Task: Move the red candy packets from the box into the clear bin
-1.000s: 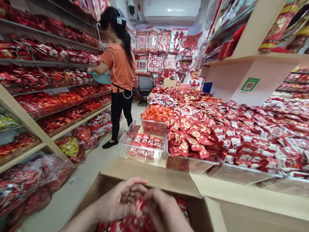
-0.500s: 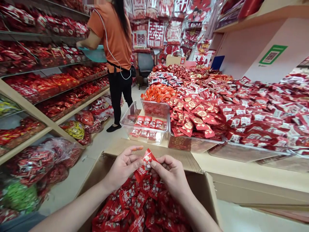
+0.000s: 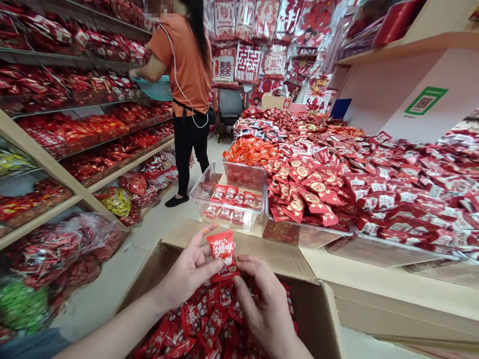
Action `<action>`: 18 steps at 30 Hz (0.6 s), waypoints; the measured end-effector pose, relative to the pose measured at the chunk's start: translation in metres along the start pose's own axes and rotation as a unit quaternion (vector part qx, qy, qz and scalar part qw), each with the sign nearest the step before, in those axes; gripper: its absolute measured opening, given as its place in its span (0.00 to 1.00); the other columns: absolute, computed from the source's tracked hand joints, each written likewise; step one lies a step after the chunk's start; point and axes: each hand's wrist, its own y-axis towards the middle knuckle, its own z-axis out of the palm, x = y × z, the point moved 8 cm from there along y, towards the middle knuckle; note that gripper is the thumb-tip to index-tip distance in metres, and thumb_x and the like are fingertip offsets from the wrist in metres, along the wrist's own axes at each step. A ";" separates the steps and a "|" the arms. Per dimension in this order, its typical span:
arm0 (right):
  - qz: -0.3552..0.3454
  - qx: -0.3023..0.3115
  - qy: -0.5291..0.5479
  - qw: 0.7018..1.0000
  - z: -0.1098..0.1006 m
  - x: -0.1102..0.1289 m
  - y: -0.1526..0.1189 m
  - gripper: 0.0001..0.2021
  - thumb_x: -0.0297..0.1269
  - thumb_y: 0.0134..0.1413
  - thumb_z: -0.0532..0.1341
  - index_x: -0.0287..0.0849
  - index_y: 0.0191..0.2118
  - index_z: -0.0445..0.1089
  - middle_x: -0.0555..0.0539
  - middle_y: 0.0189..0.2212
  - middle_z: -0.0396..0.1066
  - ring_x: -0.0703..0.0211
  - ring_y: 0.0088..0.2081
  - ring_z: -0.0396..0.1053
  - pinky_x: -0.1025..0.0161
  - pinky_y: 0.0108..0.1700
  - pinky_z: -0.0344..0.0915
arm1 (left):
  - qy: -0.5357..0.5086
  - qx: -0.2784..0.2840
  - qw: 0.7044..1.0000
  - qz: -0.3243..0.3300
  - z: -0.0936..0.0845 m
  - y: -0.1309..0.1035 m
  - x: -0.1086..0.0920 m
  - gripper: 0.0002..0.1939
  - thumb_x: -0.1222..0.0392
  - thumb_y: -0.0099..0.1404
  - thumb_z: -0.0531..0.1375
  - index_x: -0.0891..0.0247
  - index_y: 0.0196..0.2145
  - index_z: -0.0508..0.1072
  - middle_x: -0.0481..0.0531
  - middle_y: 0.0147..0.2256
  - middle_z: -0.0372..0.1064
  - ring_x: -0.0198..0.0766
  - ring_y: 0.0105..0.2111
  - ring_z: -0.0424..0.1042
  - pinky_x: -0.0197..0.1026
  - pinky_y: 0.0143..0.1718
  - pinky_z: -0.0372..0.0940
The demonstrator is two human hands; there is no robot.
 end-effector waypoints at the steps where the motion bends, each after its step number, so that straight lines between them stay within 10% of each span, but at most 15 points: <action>1: 0.021 -0.004 0.006 1.000 0.000 -0.002 0.001 0.08 0.31 0.50 0.55 0.45 0.38 0.65 0.44 0.40 0.67 0.57 0.42 0.66 0.62 0.41 0.65 | 0.011 0.013 1.000 0.003 0.002 -0.001 0.000 0.38 0.65 0.57 0.58 0.57 0.58 0.39 0.57 0.43 0.66 0.39 0.41 0.67 0.42 0.43 0.61; 12: 0.137 0.031 0.091 0.986 0.014 -0.021 -0.013 0.09 0.39 0.50 0.56 0.43 0.25 0.57 0.52 0.21 0.61 0.65 0.22 0.60 0.69 0.23 0.60 | 0.100 0.087 0.991 0.014 0.018 -0.013 0.006 0.31 0.65 0.61 0.53 0.54 0.58 0.43 0.56 0.44 0.62 0.35 0.39 0.66 0.44 0.45 0.59; 18: -0.057 -0.088 -0.113 0.988 -0.048 0.036 0.068 0.02 0.34 0.51 0.55 0.44 0.32 0.59 0.47 0.30 0.65 0.60 0.33 0.64 0.63 0.35 0.61 | 0.175 -0.007 0.983 0.063 -0.010 -0.004 -0.004 0.27 0.60 0.61 0.53 0.55 0.56 0.48 0.58 0.48 0.58 0.34 0.35 0.66 0.42 0.41 0.61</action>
